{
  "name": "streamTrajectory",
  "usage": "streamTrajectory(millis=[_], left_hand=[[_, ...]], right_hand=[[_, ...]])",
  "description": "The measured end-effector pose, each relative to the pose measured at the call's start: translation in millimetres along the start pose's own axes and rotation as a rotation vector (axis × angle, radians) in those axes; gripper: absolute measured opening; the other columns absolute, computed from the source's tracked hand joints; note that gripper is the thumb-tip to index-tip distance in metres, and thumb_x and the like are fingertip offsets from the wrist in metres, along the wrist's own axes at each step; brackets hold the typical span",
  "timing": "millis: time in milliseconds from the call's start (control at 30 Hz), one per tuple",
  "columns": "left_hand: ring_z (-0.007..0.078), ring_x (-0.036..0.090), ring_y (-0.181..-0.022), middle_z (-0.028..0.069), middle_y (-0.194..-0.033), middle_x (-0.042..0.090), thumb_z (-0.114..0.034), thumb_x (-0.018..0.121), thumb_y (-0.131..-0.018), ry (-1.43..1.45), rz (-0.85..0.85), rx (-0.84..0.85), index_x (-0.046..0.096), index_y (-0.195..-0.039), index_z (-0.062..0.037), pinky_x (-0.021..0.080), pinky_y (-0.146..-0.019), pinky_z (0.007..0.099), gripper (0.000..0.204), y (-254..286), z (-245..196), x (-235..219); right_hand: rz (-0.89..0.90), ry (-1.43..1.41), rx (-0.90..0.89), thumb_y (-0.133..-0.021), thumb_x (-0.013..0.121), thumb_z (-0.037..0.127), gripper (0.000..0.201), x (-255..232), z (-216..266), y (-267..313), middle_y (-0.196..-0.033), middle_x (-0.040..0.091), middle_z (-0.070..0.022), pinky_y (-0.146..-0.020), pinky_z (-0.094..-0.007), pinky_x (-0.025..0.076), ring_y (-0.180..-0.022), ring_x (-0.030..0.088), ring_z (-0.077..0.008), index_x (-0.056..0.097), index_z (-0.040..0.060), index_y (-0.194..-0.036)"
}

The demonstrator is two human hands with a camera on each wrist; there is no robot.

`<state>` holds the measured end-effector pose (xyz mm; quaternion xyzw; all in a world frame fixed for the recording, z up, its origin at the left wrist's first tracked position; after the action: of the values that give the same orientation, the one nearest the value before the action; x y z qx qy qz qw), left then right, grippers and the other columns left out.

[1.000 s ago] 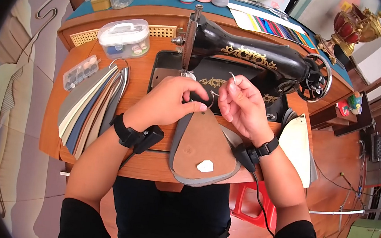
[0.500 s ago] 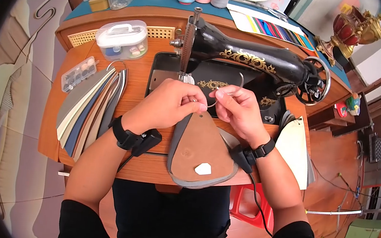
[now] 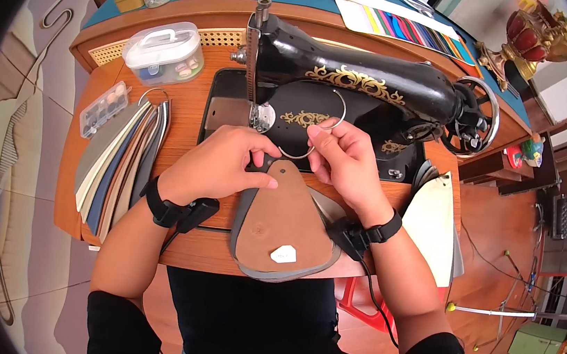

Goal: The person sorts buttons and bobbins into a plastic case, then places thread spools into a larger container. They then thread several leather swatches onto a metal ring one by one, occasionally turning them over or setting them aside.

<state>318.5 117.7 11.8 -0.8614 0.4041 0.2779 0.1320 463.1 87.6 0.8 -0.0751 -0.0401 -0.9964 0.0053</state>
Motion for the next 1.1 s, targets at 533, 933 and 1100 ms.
streamTrajectory(millis=[533,933,1100], left_hand=[[0.0025,0.061,-0.069,0.0002,-0.079,0.069,-0.012,0.079,-0.088,0.288,-0.079,-0.149,0.069,-0.093,0.0012,0.048,-0.062,0.0190,0.017,-4.5,16.2,-1.5],[0.0058,0.064,-0.076,0.0037,-0.087,0.072,-0.010,0.073,-0.094,0.404,-0.034,0.016,0.072,-0.106,0.0054,0.052,-0.069,0.0219,0.020,-2.5,-14.1,2.9],[0.0081,0.065,-0.080,0.0049,-0.090,0.072,-0.013,0.071,-0.096,0.453,-0.007,0.012,0.071,-0.116,0.0054,0.053,-0.073,0.0243,0.028,-3.5,-12.9,3.6]], right_hand=[[0.020,0.220,-0.054,-0.100,0.059,0.015,0.016,-5.9,5.0,-0.3,-0.064,0.061,0.0008,-0.049,-0.0219,0.038,-0.054,0.051,-0.0038,0.064,0.0016,-0.093],[0.120,0.014,-0.085,-0.105,0.056,0.015,0.015,6.8,1.3,-1.4,-0.074,0.066,-0.0028,-0.051,-0.0223,0.042,-0.057,0.055,-0.0064,0.059,0.0046,-0.096],[0.117,-0.037,-0.172,-0.105,0.057,0.014,0.012,3.5,4.7,-6.0,-0.085,0.065,-0.0041,-0.065,-0.0246,0.049,-0.069,0.060,-0.0091,0.061,0.0035,-0.101]])
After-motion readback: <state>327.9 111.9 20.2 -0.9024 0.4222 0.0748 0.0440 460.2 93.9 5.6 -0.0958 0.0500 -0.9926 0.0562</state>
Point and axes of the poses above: each hand's wrist, its own y-axis away from the middle knuckle, its own x-axis out of the palm, z = x × y, the point moved 10 cm from there along -y, towards the middle knuckle
